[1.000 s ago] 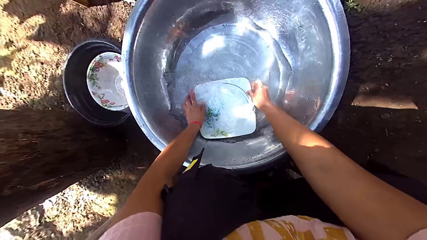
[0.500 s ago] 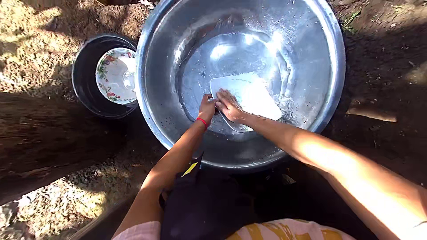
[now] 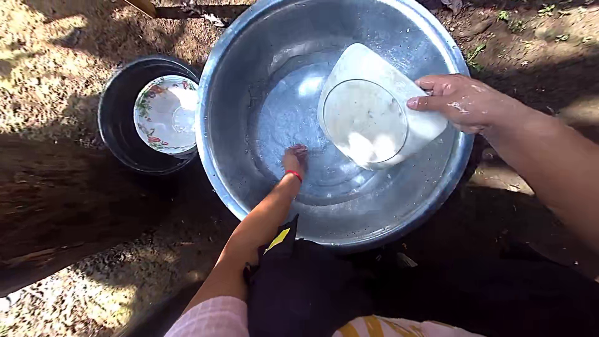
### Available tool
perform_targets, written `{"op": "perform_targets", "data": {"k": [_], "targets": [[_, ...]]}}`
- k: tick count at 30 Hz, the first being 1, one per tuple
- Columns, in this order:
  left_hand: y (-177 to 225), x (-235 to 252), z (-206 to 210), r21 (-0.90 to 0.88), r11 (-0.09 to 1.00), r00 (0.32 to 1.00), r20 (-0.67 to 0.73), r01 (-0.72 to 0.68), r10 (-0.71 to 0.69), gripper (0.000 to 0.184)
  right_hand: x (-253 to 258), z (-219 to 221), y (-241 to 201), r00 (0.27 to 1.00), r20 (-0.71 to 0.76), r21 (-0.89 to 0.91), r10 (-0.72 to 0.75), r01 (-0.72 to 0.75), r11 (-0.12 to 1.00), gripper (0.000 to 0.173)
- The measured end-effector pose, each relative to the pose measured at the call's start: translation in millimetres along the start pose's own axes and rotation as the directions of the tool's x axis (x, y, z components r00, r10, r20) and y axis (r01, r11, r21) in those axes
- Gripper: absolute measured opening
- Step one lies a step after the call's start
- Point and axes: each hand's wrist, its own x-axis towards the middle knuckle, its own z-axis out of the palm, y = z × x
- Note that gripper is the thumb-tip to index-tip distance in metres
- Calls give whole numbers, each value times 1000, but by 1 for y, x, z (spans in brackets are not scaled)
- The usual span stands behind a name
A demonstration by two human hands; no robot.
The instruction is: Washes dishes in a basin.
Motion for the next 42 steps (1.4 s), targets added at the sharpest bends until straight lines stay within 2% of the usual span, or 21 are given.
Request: {"op": "perform_targets", "data": {"k": [1,3,4,6,9,11,12,14,16,18,20,22,24,25,27,29,31,34,37,39,42], "targets": [[4,-12,14,-153,978,979,172,141,-114,35,6,3,6,1000,13,100,21,-22,995,15],[34,-36,44,-217,926,868,463,309,-181,30,21,11,16,998,52,205,34,-44,978,16],[55,-48,55,-165,939,808,568,301,-159,34,29,14,21,996,79,212,34,-50,976,16],[97,-60,63,-32,996,753,657,82,-41,43,42,20,27,990,132,180,41,-65,982,18],[120,-37,38,138,956,918,341,-260,201,42,57,22,36,985,171,184,34,-66,981,17],[90,4,0,260,900,933,6,-350,360,44,61,20,44,984,171,220,40,-77,972,15],[66,23,-21,330,883,911,-127,-335,393,48,62,17,48,984,171,231,46,-85,969,14],[31,38,-41,303,936,923,-278,-179,266,48,61,12,54,982,173,252,73,-115,961,13],[27,21,-31,-22,1000,985,-169,19,-22,36,54,7,56,977,185,252,105,-151,956,14],[44,-2,-8,-270,935,969,160,228,-190,34,46,3,55,974,190,253,123,-170,952,15],[72,-32,22,-238,924,882,439,299,-172,43,36,0,51,969,215,244,122,-174,954,16],[109,-67,47,10,994,830,549,112,-100,40,24,-4,43,968,232,234,96,-151,960,14],[142,-106,61,241,970,868,490,-43,-84,41,8,-9,28,969,236,219,73,-126,968,14],[155,-127,64,309,951,891,436,-18,-125,42,-1,-11,17,970,234,195,67,-114,974,15],[175,-170,67,364,922,875,394,132,-281,57,-24,-13,-14,971,231,122,59,-89,989,15],[188,-214,71,397,872,794,411,285,-447,68,-56,-4,-49,974,223,24,30,-36,999,16],[197,-253,77,400,845,768,392,354,-507,78,-94,13,-84,985,167,-128,-43,65,990,18],[212,-306,77,378,856,870,204,353,-449,65,-151,40,-132,981,145,-325,-129,170,930,20],[231,-335,47,458,862,946,120,215,-300,48,-191,43,-174,949,284,-342,-138,235,910,36],[266,-356,25,583,806,972,113,102,-205,44,-216,33,-199,924,347,-301,-161,272,914,46],[336,-385,-12,701,710,984,165,-68,-68,42,-234,13,-225,920,221,-302,-322,379,875,53]]}}
